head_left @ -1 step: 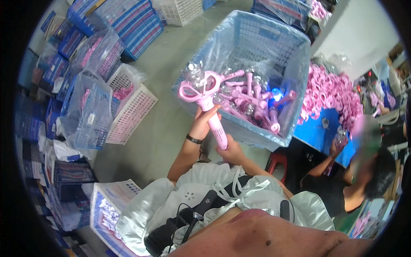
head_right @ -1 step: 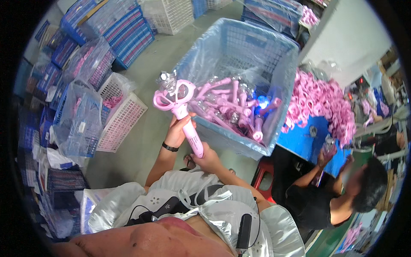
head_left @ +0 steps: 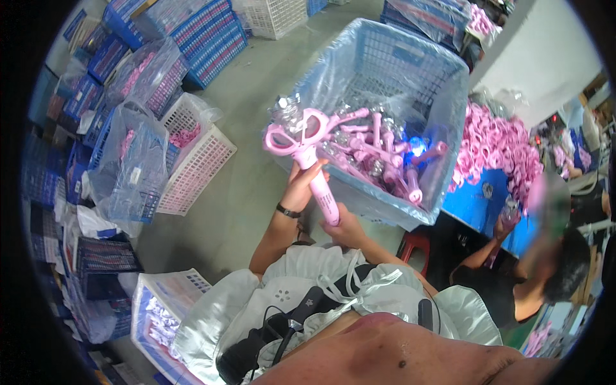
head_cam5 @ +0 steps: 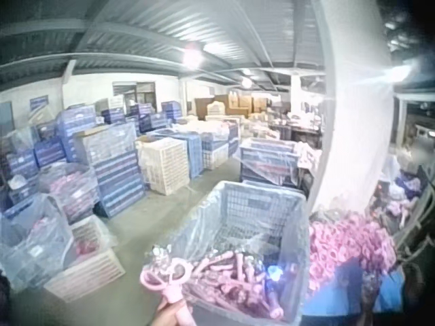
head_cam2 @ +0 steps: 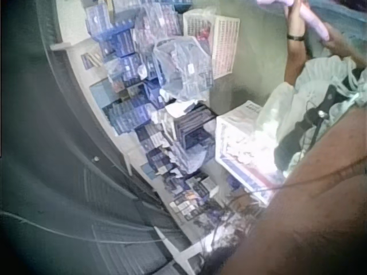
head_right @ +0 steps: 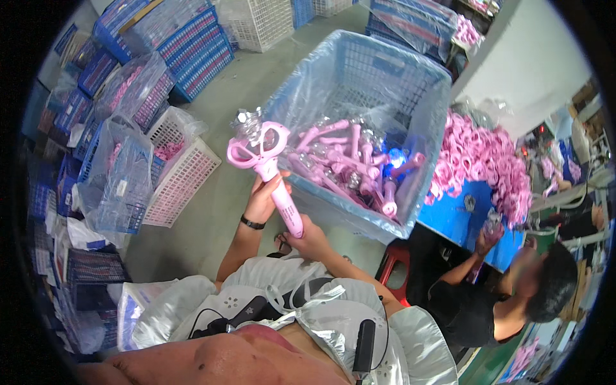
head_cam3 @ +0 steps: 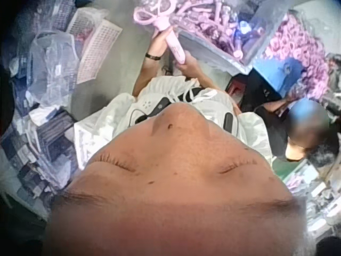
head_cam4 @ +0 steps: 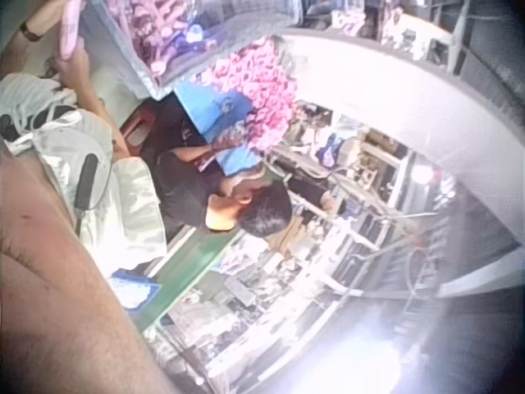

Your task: The person assembles pink plastic toy wands by attaching a clear top piece to the wand body and then inserting a small metal component into the top. They handle each wand one at a time, repeating the same steps for multiple units.

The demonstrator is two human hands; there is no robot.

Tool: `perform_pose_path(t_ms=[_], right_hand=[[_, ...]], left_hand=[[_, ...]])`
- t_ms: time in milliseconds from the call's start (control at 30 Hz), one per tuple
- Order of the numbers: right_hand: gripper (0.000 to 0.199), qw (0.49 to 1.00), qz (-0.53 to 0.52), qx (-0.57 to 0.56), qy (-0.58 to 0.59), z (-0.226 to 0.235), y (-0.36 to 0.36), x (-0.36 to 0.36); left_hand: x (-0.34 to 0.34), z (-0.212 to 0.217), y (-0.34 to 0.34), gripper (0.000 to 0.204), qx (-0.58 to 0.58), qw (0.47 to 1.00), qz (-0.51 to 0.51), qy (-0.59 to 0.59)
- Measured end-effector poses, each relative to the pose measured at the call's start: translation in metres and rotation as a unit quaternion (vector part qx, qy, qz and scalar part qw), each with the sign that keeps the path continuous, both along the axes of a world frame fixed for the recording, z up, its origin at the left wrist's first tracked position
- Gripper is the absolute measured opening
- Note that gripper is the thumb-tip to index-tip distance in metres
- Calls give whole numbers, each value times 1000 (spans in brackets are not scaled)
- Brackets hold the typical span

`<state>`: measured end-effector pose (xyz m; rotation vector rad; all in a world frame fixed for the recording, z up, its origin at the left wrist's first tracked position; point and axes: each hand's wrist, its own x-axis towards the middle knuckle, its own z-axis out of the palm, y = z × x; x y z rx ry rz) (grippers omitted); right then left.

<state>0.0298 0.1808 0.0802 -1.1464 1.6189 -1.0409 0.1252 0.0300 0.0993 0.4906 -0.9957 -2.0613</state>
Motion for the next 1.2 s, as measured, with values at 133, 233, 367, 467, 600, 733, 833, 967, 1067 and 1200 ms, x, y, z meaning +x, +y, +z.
perform_pose_path(t_ms=[133,233,367,467,600,733,833,967,1067,1200], right_hand=[[46,991,104,34,-80,17,-54,32],[49,981,142,81,-108,21,-90,60],[54,976,132,105,-140,11,-113,77],[56,993,85,81,14,-1,-115,65],[57,992,-28,105,60,-15,-105,29],[56,974,-122,115,150,-29,-89,-19],[54,968,-146,123,165,-35,-77,-54],[54,973,-168,112,115,-35,-73,-76],[53,972,-196,116,58,-33,-71,-76],[52,971,-209,113,-8,-35,-70,-86]], left_hand=[[82,-17,-76,65,20,988,-36,147],[125,-21,-125,72,-97,971,0,221],[155,-36,-147,69,23,982,117,144],[180,-59,-159,54,174,962,208,39],[213,-99,-145,23,283,939,179,-74],[218,-118,-131,18,331,917,175,-136],[192,-108,-143,18,338,915,166,-147],[115,-75,-185,19,277,946,70,-151],[53,-39,-213,24,169,974,-30,-149],[-17,-3,-225,29,100,984,-59,-135]])
